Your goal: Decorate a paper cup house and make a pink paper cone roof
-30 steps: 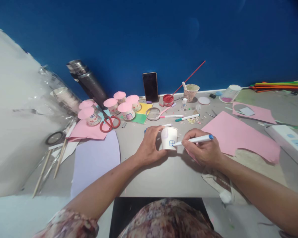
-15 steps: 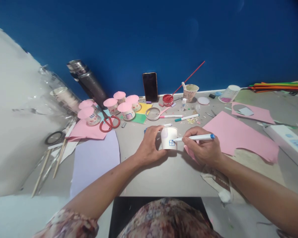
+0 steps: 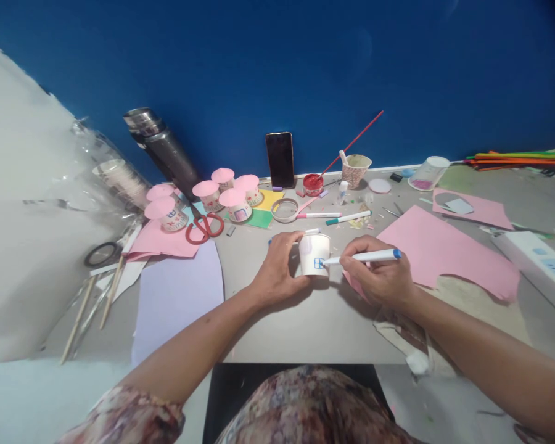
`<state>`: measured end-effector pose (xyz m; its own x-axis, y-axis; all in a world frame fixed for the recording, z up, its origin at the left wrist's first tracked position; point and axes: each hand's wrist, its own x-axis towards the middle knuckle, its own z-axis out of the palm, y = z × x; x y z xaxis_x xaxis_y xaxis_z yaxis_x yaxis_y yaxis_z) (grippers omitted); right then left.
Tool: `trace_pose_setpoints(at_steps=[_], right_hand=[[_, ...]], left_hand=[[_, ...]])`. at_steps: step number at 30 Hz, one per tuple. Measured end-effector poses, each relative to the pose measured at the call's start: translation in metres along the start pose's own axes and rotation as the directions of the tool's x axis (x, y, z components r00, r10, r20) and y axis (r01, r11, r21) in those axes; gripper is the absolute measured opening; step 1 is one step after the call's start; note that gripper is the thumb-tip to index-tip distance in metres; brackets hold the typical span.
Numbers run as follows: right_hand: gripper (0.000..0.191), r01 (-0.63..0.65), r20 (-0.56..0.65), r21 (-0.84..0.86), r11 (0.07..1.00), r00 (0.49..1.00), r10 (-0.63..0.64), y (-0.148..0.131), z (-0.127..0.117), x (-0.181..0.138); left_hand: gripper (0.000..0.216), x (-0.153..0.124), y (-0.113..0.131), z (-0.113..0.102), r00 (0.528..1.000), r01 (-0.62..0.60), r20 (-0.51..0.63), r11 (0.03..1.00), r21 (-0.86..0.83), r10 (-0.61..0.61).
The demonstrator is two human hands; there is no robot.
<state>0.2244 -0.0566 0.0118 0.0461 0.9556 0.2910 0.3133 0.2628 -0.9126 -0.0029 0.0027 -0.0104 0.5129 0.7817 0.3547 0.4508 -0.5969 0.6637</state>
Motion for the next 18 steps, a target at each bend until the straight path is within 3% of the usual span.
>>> trace_pose_setpoints(at_steps=[12, 18], right_hand=[[0.013, -0.019, 0.034, 0.002, 1.0, 0.999, 0.018, -0.0005, -0.0008, 0.0005], [0.013, 0.027, -0.023, 0.035, 0.999, 0.999, -0.026, 0.0047, 0.001, 0.0022]], left_hand=[[0.071, -0.0002, 0.0011, 0.0006, 1.0, -0.007, -0.004, 1.0, 0.002, 0.007], [0.071, -0.0005, 0.0013, 0.0014, 0.999, -0.041, -0.017, 0.999, 0.008, 0.042]])
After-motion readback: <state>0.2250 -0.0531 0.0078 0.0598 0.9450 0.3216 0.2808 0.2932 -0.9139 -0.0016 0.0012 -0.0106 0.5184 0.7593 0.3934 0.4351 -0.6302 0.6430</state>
